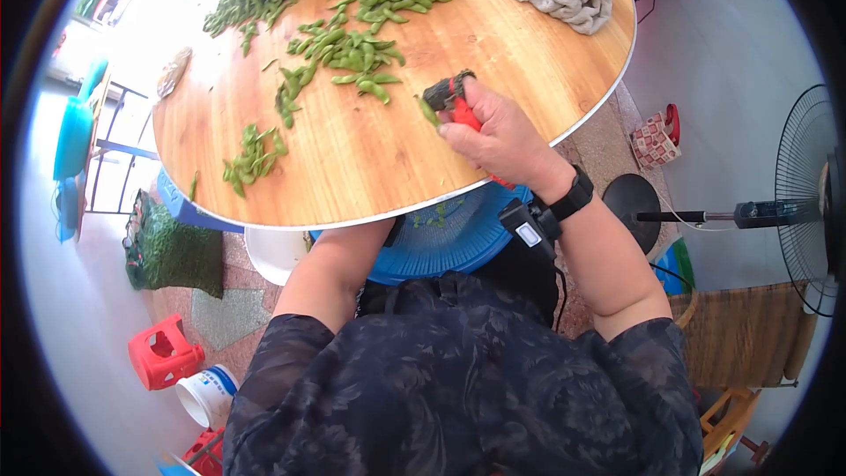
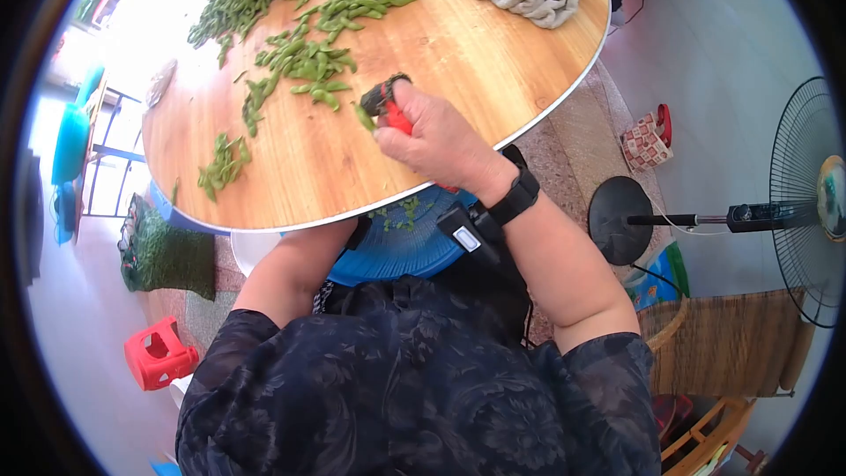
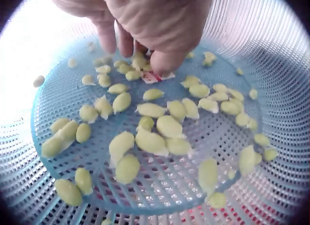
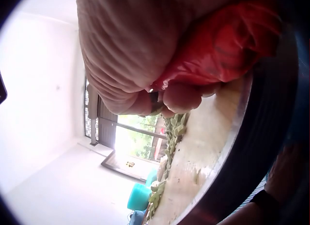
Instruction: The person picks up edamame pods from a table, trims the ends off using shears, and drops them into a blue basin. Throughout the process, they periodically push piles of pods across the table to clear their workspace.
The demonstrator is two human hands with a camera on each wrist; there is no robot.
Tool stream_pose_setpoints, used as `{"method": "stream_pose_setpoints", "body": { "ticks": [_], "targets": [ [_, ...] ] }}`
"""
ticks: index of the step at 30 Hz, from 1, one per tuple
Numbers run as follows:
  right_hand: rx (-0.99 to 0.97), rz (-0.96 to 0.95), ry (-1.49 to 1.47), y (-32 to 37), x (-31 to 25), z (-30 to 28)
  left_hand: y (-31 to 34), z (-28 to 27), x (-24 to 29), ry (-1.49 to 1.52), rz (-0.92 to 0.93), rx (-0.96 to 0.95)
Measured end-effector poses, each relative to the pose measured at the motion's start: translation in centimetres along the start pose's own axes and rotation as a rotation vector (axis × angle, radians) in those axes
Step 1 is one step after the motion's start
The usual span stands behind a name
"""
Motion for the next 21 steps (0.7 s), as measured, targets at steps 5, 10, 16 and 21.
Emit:
{"method": "stream_pose_setpoints", "body": {
  "ticks": [5, 10, 16, 21],
  "targets": [
    [0.030, -0.093, 0.052, -0.3, -0.7, -0.1, -0.4, -2.1, -0.2, -0.047, 0.045, 0.096],
    [0.034, -0.079, 0.029, -0.4, -1.3, -0.4, 1.6, -4.2, 0.8, -0.107, 0.072, 0.187],
    [-0.024, 0.000, -0.080, -0.3, -0.4, -0.1, 6.6, -5.8, 6.9, -0.224, 0.094, 0.316],
    [-0.049, 0.021, -0.087, 0.0, -0.2, 0.3, 10.7, -7.6, 12.3, 0.600, 0.041, -0.100]
  ]
}}
Point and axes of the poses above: each hand's wrist, its own y-axis away from the middle knuckle, its own z-axis out of the palm, x = y × z, the point moved 8 cm from there along -y, towards the middle knuckle, and after that the axes turned 8 degrees about z, right-handed, at the moved point
